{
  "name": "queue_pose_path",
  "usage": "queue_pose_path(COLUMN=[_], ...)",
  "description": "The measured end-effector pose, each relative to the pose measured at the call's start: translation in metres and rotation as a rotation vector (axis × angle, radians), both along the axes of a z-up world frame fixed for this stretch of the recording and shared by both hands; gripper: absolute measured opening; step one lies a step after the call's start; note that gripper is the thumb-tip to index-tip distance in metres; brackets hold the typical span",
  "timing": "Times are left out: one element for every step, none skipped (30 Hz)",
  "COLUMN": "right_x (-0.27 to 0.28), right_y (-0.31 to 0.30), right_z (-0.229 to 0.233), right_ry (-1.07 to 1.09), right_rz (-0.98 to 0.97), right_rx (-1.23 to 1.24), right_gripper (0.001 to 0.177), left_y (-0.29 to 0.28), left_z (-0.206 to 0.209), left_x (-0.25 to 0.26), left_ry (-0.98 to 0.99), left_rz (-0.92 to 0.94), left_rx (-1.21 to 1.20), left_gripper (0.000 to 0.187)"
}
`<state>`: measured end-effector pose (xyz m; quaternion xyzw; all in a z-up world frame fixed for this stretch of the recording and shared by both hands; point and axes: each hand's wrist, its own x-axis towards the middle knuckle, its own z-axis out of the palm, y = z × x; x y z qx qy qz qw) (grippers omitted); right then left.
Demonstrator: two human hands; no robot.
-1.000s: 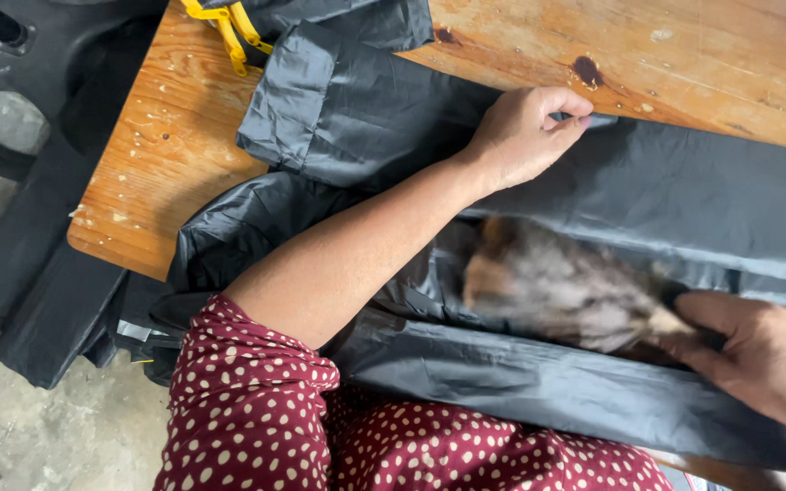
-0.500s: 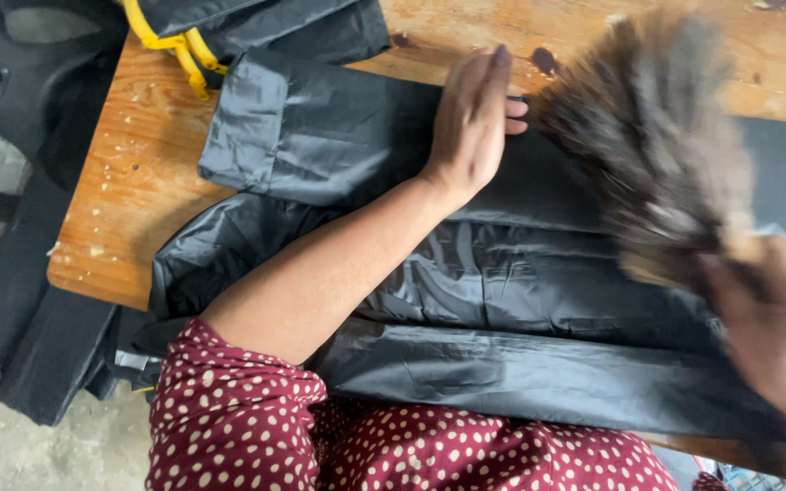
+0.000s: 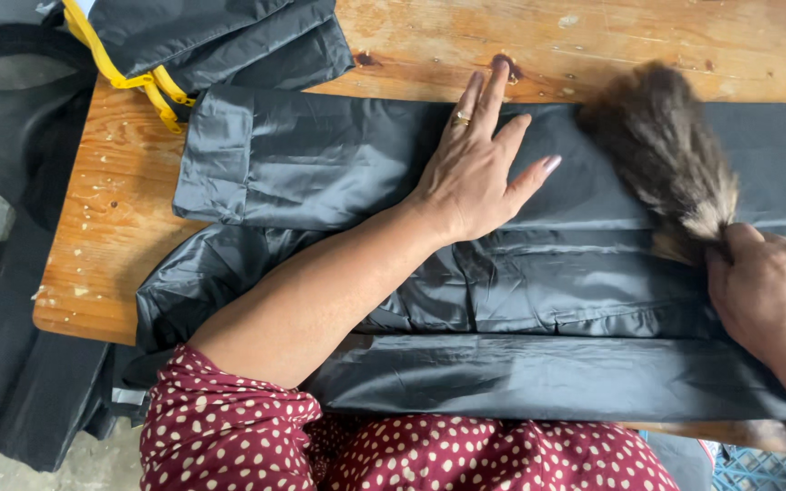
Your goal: The person unzips a black drawstring bag, removes a folded black fabric item, and places it on a wooden table. They then use a brush to sweep the surface of the fabric item repeatedly.
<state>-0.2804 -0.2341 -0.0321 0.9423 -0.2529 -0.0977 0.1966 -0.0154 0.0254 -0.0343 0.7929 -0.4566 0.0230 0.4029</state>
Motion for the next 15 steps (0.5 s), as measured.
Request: queue_pose_path(right_x=[0.002, 0.004, 0.005, 0.007, 0.009, 0.011, 0.014, 0.016, 0.023, 0.03, 0.036, 0.038, 0.041, 0.043, 0.043], right_y=[0.006, 0.011, 0.023, 0.036, 0.048, 0.058, 0.069, 0.079, 0.078, 0.076, 0.075, 0.066, 0.058, 0.049, 0.039], right_z=[0.007, 0.013, 0.016, 0.02, 0.023, 0.023, 0.024, 0.024, 0.024, 0.023, 0.023, 0.022, 0.021, 0.02, 0.021], right_ry=[0.054, 0.105, 0.102, 0.105, 0.107, 0.105, 0.057, 0.005, 0.002, 0.01, 0.017, 0.016, 0.012, 0.007, 0.007], right_rz=[-0.035, -0.072, -0.081, -0.051, -0.02, -0.021, 0.1, 0.222, 0.224, 0.217, 0.211, 0.212, 0.159, 0.108, 0.11], right_rx=[0.005, 0.01, 0.009, 0.064, 0.12, 0.121, 0.096, 0.072, 0.073, 0.074, 0.074, 0.075, 0.041, 0.006, 0.006], right_gripper=[0.033, 0.034, 0.034, 0.033, 0.032, 0.032, 0.028, 0.025, 0.025, 0.026, 0.028, 0.028, 0.032, 0.036, 0.036], left_y=[-0.002, -0.005, -0.007, -0.007, -0.007, -0.007, -0.006, -0.005, -0.005, -0.006, -0.006, -0.005, -0.004, -0.003, -0.003], left_z=[-0.004, -0.009, -0.008, -0.007, -0.006, -0.004, -0.003, -0.002, -0.003, -0.004, -0.006, -0.005, -0.004, -0.004, -0.004], left_x=[0.0, 0.0, 0.0, 0.0, 0.0, 0.0, -0.001, 0.0, 0.0, 0.0, 0.001, 0.0, -0.001, -0.002, -0.002], left_ry=[-0.127, -0.257, -0.262, -0.272, -0.282, -0.284, -0.283, -0.28, -0.282, -0.297, -0.312, -0.313, -0.332, -0.35, -0.35], left_rz=[0.002, 0.003, -0.005, -0.019, -0.034, -0.034, -0.052, -0.068, -0.066, -0.071, -0.076, -0.075, -0.06, -0.044, -0.042], left_rx=[0.152, 0.303, 0.3, 0.383, 0.465, 0.466, 0.48, 0.495, 0.497, 0.495, 0.493, 0.494, 0.489, 0.483, 0.483], left_gripper=[0.071, 0.077, 0.077, 0.079, 0.081, 0.081, 0.08, 0.079, 0.079, 0.081, 0.084, 0.084, 0.085, 0.086, 0.086])
